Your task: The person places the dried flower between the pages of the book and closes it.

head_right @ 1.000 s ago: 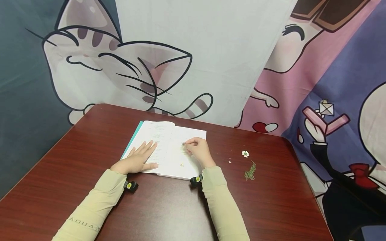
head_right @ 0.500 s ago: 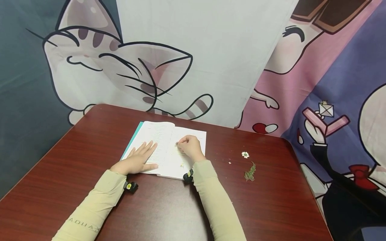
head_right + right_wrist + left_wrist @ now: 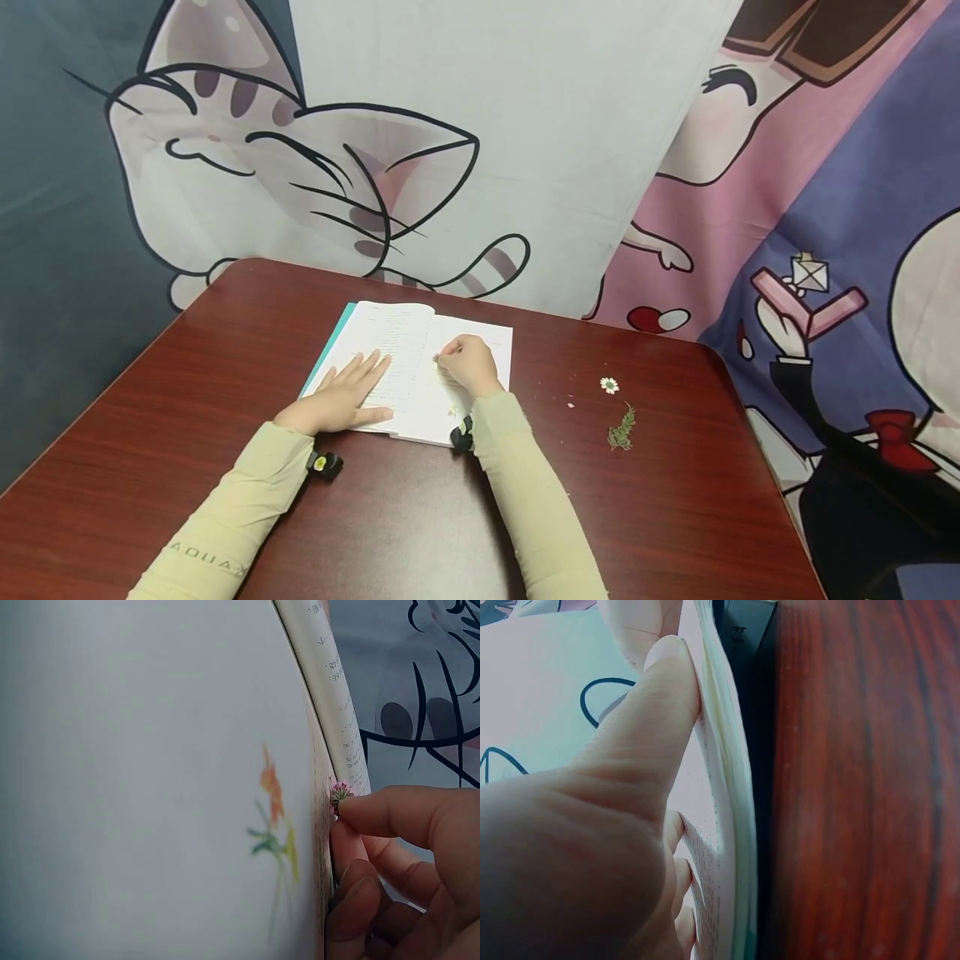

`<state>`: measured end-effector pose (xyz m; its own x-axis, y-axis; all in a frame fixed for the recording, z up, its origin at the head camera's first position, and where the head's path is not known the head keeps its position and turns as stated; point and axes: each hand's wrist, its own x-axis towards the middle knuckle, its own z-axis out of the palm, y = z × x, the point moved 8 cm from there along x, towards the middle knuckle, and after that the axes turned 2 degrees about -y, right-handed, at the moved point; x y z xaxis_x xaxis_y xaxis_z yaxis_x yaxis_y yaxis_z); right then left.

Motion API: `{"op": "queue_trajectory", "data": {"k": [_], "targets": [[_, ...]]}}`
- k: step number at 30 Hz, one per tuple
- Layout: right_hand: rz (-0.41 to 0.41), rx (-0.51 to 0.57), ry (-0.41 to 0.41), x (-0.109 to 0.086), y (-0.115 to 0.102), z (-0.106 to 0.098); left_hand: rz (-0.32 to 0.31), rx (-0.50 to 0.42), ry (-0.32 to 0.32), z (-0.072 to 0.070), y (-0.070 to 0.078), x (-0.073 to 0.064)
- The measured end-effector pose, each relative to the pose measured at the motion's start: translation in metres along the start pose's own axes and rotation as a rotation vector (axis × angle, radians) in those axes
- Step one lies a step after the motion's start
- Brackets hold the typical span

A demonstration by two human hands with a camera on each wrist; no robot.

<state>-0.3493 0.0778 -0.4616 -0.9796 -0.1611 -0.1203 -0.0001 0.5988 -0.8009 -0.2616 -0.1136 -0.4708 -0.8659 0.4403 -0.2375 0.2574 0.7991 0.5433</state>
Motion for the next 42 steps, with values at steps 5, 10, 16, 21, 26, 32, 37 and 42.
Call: {"op": "queue_trajectory", "data": {"k": [5, 10, 16, 21, 26, 32, 37, 42], "targets": [[0.004, 0.005, 0.004, -0.001, 0.0, 0.0, -0.007, 0.006, 0.001, -0.001, 0.0, 0.0], [0.022, 0.014, 0.0, -0.001, 0.003, 0.002, -0.013, 0.016, -0.003, 0.002, -0.002, 0.002], [-0.006, 0.026, -0.006, -0.006, 0.004, -0.002, -0.015, 0.025, -0.004, 0.004, -0.003, 0.003], [-0.058, 0.031, 0.004, -0.016, 0.004, -0.014, -0.007, 0.018, -0.011, 0.005, -0.002, 0.003], [-0.106, 0.044, 0.04, -0.032, 0.003, -0.032, -0.007, 0.017, -0.01, 0.006, -0.003, 0.004], [-0.124, -0.012, 0.128, -0.049, 0.005, -0.056, -0.008, 0.017, -0.004, 0.007, -0.006, 0.007], [-0.086, -0.066, 0.162, -0.058, 0.016, -0.07, -0.001, -0.003, 0.007, 0.005, -0.005, 0.005], [-0.025, -0.117, 0.161, -0.061, 0.031, -0.077, -0.003, -0.001, 0.006, 0.006, -0.01, 0.005]]}}
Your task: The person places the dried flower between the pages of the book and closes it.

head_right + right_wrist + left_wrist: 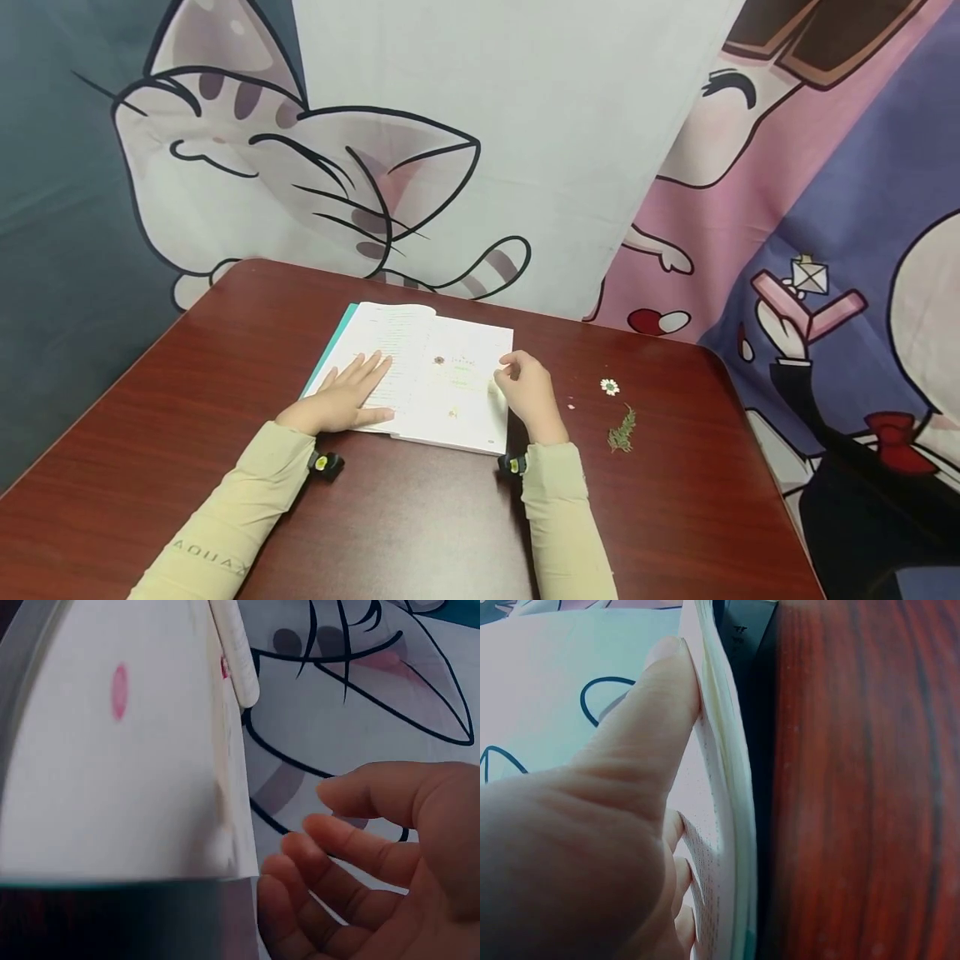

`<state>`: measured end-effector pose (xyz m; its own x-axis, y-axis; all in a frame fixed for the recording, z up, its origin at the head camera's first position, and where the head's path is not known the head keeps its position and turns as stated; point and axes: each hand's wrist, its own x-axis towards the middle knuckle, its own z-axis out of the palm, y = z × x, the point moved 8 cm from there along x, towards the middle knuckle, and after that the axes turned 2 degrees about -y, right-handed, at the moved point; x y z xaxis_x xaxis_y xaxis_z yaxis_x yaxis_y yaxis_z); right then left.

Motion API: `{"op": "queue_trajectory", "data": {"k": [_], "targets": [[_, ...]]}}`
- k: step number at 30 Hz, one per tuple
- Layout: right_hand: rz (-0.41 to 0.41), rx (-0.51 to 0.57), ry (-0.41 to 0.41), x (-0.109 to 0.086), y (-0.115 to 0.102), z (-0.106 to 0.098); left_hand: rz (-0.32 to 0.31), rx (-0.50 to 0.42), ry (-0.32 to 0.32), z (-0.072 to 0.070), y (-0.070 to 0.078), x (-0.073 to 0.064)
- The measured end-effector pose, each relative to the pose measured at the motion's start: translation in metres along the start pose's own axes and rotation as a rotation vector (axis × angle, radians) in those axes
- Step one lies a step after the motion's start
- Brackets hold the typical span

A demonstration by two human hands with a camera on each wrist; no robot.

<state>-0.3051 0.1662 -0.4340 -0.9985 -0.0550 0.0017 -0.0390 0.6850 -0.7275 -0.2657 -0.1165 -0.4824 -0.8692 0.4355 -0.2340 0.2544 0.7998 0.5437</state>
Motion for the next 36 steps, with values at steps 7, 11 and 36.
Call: {"op": "queue_trajectory", "data": {"k": [7, 11, 36], "targets": [[0.114, -0.093, -0.057, 0.002, 0.021, 0.006, 0.009, -0.001, 0.018, 0.005, -0.007, 0.005], [0.124, -0.098, -0.09, 0.002, 0.024, 0.012, 0.004, 0.005, 0.014, 0.003, -0.006, 0.003], [0.058, -0.038, 0.055, -0.003, 0.011, 0.001, -0.006, 0.017, 0.006, -0.005, 0.005, -0.003]]}}
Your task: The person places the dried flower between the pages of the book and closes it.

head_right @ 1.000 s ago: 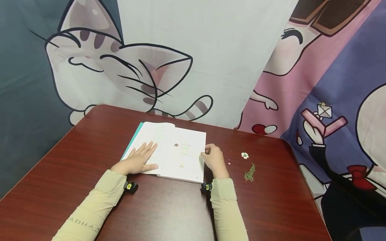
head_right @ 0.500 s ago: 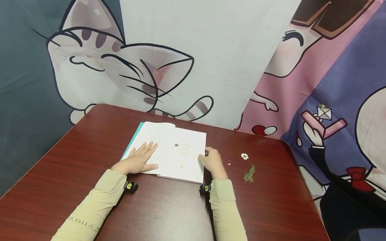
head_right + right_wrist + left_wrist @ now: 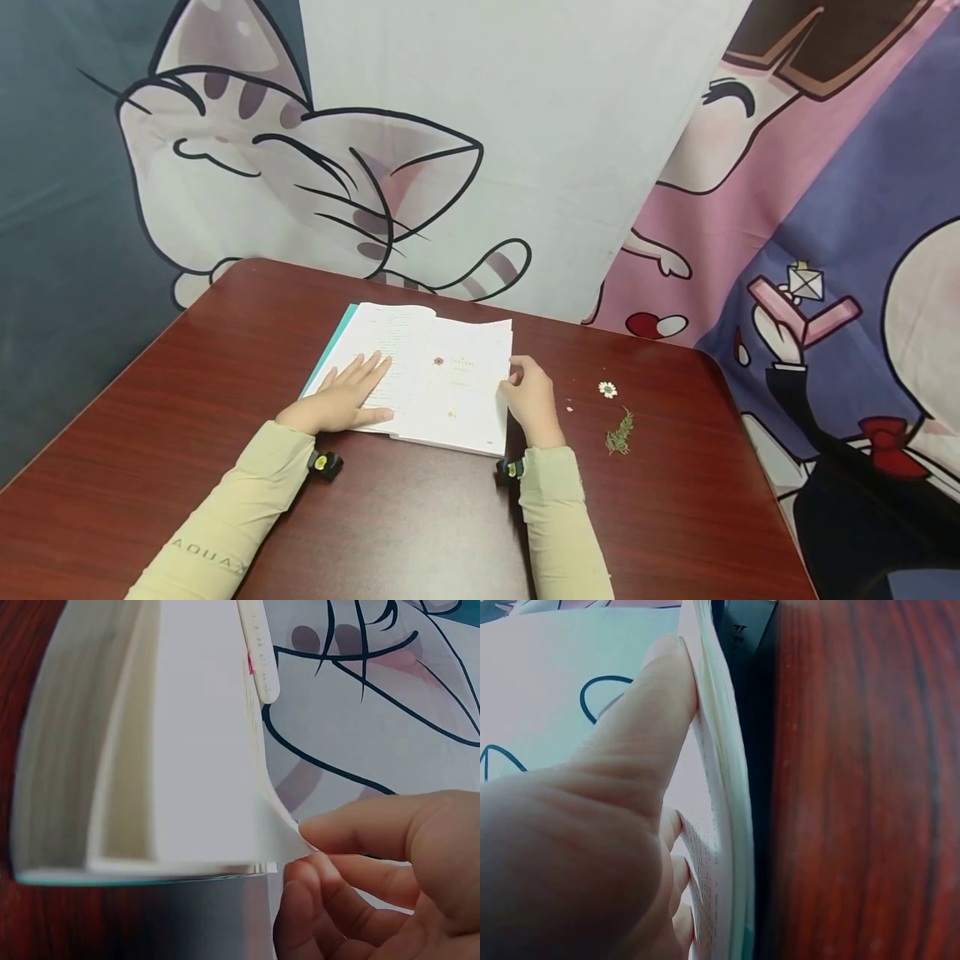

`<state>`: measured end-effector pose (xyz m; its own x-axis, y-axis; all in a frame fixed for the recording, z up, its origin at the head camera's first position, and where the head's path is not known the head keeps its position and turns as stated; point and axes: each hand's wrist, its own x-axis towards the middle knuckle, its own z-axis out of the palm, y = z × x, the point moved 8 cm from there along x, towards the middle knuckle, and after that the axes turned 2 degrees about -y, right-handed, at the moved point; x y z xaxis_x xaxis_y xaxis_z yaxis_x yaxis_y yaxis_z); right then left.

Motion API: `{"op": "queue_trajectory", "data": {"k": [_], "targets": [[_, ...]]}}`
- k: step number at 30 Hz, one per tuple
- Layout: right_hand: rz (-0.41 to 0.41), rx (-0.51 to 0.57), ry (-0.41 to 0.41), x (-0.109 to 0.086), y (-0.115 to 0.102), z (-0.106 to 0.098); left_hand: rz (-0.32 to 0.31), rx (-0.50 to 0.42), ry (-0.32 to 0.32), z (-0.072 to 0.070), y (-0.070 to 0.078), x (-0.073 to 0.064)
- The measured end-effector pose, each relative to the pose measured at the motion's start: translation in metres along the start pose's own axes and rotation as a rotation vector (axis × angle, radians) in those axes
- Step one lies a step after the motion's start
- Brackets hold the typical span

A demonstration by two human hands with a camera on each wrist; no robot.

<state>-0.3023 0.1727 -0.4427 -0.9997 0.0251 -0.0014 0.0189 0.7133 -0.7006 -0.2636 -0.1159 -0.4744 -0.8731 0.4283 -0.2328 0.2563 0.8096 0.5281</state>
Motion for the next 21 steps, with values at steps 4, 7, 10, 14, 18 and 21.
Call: {"op": "queue_trajectory", "data": {"k": [4, 7, 10, 14, 18, 21], "targets": [[0.001, 0.036, 0.037, 0.0, -0.002, -0.004, 0.003, -0.007, -0.005, 0.001, 0.0, 0.0], [0.014, 0.079, 0.049, 0.0, -0.002, -0.006, 0.001, -0.008, -0.005, 0.002, -0.002, 0.001], [0.028, 0.108, 0.059, 0.0, -0.003, -0.008, 0.006, -0.014, 0.005, 0.003, -0.004, 0.002], [0.025, 0.154, 0.064, -0.001, -0.005, -0.01, 0.009, -0.02, 0.011, 0.003, -0.007, 0.003], [0.024, 0.279, 0.041, -0.002, -0.009, -0.01, 0.01, -0.023, 0.011, 0.004, -0.007, 0.002], [0.028, 0.436, 0.007, -0.004, -0.014, -0.007, 0.007, -0.02, 0.012, 0.005, -0.009, 0.004]]}}
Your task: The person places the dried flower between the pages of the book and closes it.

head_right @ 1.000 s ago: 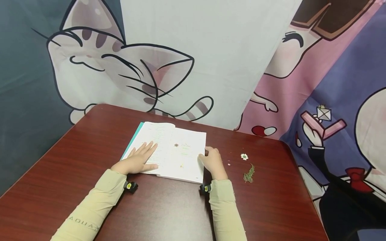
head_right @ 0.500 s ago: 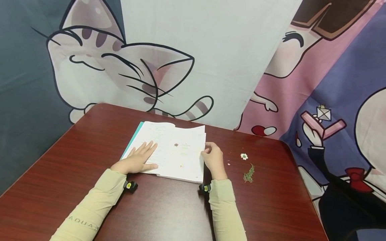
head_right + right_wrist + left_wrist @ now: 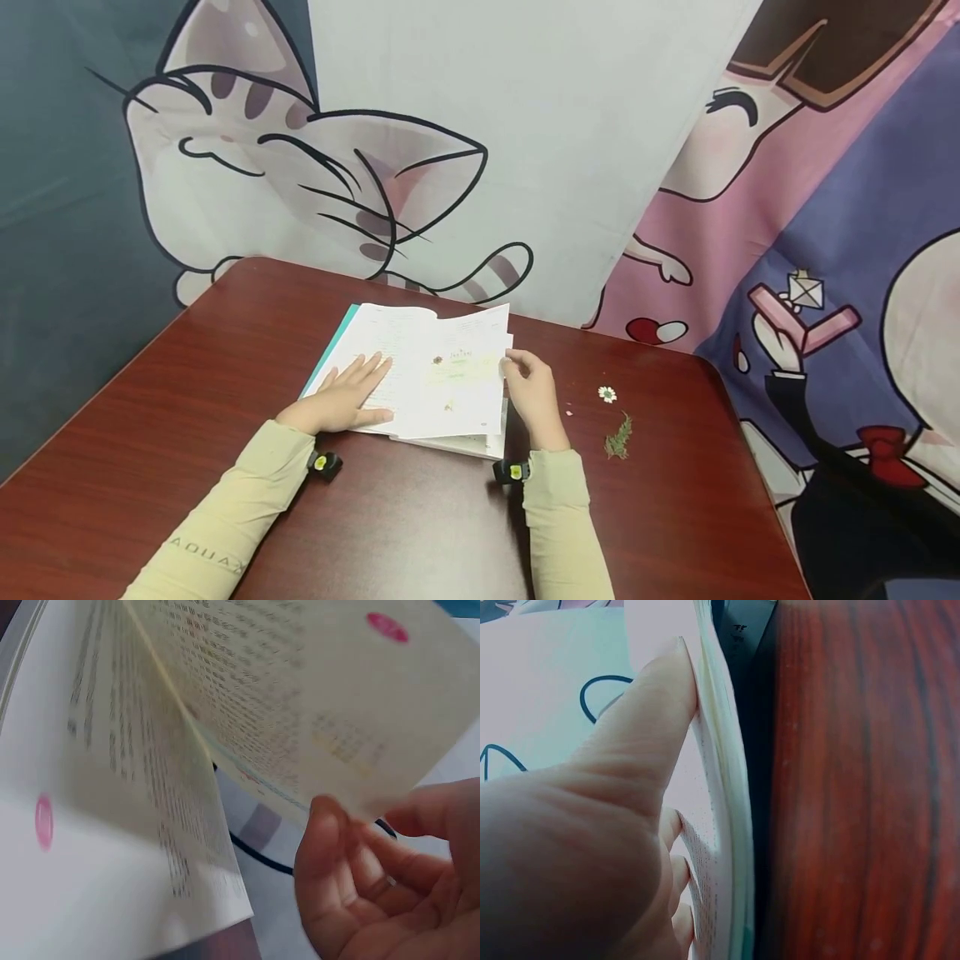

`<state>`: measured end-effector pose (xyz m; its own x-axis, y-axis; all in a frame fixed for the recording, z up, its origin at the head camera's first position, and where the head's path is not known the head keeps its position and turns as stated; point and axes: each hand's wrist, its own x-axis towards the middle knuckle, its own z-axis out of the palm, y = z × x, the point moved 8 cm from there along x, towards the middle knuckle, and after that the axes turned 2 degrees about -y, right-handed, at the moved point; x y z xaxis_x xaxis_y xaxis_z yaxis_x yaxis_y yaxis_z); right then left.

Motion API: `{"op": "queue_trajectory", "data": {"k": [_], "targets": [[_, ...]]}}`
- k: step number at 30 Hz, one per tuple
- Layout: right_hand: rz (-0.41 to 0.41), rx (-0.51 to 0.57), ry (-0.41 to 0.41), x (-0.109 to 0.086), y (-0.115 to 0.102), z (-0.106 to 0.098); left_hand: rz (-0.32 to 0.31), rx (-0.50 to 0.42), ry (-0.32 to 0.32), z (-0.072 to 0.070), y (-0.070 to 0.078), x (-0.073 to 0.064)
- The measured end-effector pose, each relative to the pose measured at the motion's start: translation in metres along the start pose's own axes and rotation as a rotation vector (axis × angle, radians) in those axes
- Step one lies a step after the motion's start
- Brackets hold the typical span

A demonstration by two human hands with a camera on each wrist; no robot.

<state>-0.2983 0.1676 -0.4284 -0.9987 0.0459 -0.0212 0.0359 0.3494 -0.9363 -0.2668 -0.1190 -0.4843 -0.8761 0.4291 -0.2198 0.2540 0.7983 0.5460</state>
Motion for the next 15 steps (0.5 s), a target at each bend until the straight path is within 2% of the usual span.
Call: {"op": "queue_trajectory", "data": {"k": [4, 6, 11, 15], "targets": [[0.006, 0.194, -0.072, 0.001, -0.001, 0.009, -0.002, -0.003, -0.007, 0.0, 0.002, 0.001], [0.004, 0.233, -0.124, 0.004, 0.0, 0.017, -0.001, 0.001, -0.007, 0.0, 0.003, 0.0], [-0.053, 0.174, -0.271, 0.012, -0.004, 0.041, -0.002, 0.015, -0.001, 0.002, -0.001, 0.0], [-0.135, 0.135, -0.35, 0.013, -0.014, 0.06, -0.002, 0.029, 0.006, 0.004, -0.004, 0.002]]}}
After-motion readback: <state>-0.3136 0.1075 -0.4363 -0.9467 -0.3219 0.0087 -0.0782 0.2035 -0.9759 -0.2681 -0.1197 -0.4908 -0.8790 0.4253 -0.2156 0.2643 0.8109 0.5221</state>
